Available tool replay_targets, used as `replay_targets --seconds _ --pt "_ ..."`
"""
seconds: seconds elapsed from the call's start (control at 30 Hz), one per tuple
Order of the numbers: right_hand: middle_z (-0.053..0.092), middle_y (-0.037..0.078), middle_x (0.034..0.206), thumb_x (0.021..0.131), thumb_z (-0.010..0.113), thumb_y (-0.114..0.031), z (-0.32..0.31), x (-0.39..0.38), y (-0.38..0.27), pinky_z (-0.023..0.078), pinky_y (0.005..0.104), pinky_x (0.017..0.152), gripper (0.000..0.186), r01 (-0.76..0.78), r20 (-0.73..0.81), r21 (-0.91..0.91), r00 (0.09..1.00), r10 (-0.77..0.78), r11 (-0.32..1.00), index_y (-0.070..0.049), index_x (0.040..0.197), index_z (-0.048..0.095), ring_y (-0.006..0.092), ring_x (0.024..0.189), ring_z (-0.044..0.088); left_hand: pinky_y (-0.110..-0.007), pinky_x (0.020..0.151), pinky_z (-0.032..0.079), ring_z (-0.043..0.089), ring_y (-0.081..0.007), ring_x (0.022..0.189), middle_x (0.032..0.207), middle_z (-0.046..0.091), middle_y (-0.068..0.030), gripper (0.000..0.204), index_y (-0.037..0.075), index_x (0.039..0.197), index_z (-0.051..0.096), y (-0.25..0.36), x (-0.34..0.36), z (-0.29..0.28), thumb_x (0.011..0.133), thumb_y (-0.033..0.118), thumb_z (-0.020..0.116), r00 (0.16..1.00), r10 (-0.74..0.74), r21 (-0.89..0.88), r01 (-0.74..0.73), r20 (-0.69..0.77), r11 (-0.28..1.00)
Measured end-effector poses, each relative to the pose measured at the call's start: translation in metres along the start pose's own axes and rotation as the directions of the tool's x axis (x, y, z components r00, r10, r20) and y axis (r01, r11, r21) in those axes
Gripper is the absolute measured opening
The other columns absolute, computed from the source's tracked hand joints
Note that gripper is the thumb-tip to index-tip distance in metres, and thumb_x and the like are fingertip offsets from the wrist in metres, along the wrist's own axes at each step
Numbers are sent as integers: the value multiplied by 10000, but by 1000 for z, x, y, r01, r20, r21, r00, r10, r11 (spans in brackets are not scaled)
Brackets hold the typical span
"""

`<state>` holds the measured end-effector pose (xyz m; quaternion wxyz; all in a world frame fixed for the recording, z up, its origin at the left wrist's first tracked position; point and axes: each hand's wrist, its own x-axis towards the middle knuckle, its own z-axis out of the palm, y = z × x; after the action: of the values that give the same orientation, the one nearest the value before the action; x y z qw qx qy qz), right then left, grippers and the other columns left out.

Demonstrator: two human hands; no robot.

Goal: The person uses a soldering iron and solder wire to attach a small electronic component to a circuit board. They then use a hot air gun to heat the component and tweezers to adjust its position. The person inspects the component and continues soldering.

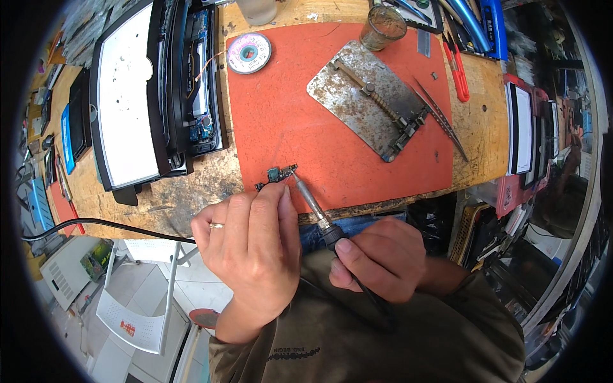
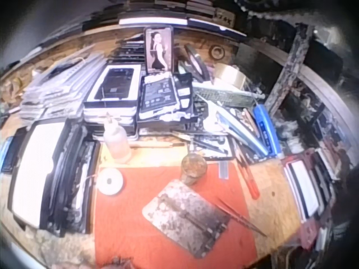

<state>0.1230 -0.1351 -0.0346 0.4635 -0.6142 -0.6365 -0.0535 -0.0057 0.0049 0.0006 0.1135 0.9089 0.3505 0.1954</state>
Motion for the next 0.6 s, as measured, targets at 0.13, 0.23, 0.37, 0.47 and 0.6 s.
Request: replay_targets --seconds 0.13,0.23,0.37,0.47,0.6 --pt "679 56 808 866 853 -96 2 -1 -5 496 296 502 298 -32 2 -7 999 32 999 27 1122 763 180 630 639 -397 837 447 673 -247 814 890 716 -44 198 76 1038 768 -2 0 0 871 25 863 1000 19 -12 -19 -6 1000" --pt "676 64 810 881 829 -96 3 -2 -5 503 299 492 287 -16 5 -18 1000 17 1000 38 1121 750 181 616 639 -392 825 440 677 -238 813 899 699 -41 228 80 1078 781 -7 2 -4 868 61 866 999 22 -17 -23 -33 1000" --pt "674 41 804 811 886 -77 4 -1 -7 495 294 520 336 -49 -12 -26 999 48 998 14 1113 770 176 647 629 -390 831 439 694 -238 876 974 728 -47 222 80 1102 788 -11 5 -13 893 81 863 1000 -21 -11 21 -23 1000" --pt "670 41 808 803 888 -71 5 -2 -8 500 295 520 347 -38 -5 -26 999 38 999 10 1120 769 175 652 629 -394 814 422 685 -234 885 1012 735 -39 205 93 1110 802 -12 8 -15 918 137 857 996 -36 52 32 87 998" --pt "667 43 818 798 891 -70 7 -4 -8 501 296 521 361 -37 -15 -41 999 37 998 6 1129 770 176 654 629 -403 791 411 666 -234 842 968 722 -29 191 96 1089 808 -11 9 -14 917 160 861 995 5 83 -13 99 996"
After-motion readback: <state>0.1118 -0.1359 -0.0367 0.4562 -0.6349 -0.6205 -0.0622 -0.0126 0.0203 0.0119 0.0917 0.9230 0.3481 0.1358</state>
